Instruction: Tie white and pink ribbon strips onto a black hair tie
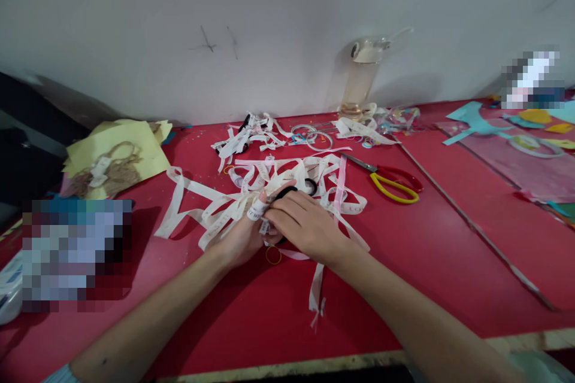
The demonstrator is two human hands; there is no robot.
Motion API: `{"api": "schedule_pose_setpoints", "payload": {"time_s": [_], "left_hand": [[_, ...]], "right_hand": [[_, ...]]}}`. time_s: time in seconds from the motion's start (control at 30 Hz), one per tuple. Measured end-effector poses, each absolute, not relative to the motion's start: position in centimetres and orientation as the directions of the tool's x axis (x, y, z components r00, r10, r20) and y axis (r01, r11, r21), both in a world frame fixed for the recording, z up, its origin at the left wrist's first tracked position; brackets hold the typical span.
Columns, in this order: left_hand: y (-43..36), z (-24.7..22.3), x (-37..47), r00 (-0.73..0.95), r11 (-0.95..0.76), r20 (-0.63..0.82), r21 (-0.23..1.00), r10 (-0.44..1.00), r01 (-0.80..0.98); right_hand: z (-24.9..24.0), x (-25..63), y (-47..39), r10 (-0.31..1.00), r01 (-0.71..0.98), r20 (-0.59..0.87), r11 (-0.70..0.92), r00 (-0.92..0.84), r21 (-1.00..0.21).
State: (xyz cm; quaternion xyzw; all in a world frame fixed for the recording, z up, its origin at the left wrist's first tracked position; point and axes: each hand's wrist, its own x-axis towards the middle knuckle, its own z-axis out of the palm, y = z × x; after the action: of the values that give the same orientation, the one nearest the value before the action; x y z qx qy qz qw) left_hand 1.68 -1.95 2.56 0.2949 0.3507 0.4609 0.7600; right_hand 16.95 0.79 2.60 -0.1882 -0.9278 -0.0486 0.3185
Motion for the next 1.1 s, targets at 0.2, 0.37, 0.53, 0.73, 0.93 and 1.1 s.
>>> {"api": "schedule_pose_setpoints", "payload": {"time_s": [0.2, 0.37, 0.53, 0.73, 0.93, 1.1], "left_hand": [[-2.0, 1.7, 2.2, 0.398, 0.436, -0.256, 0.767, 0.881, -0.471], [-2.1, 1.3, 2.2, 0.428, 0.429, -0.227, 0.772, 0.875, -0.468], [-2.1, 1.3, 1.9, 0.434, 0.450, -0.241, 0.750, 0.868, -0.485], [-2.1, 1.1, 2.3, 0.439, 0.448, -0.237, 0.755, 0.867, -0.478], [-2.2, 1.5, 2.1, 0.456, 0.457, -0.239, 0.761, 0.857, -0.460], [-2.1, 1.2, 2.1, 0.442, 0.458, -0.257, 0.770, 0.859, -0.443]], "right_hand": [[2.7, 16.6, 0.7, 0.347, 0.436, 0.622, 0.900, -0.702, -0.010], [2.1, 16.5, 0.7, 0.482, 0.539, 0.629, 0.834, -0.609, -0.117], [2.6, 16.8, 1.0, 0.228, 0.380, 0.691, 0.922, -0.686, 0.073], [2.6, 16.3, 0.7, 0.201, 0.454, 0.748, 0.879, -0.632, 0.147], [2.7, 16.6, 0.5, 0.198, 0.399, 0.735, 0.910, -0.649, 0.108], [2.1, 16.6, 0.7, 0.232, 0.444, 0.736, 0.890, -0.636, 0.104]]}}
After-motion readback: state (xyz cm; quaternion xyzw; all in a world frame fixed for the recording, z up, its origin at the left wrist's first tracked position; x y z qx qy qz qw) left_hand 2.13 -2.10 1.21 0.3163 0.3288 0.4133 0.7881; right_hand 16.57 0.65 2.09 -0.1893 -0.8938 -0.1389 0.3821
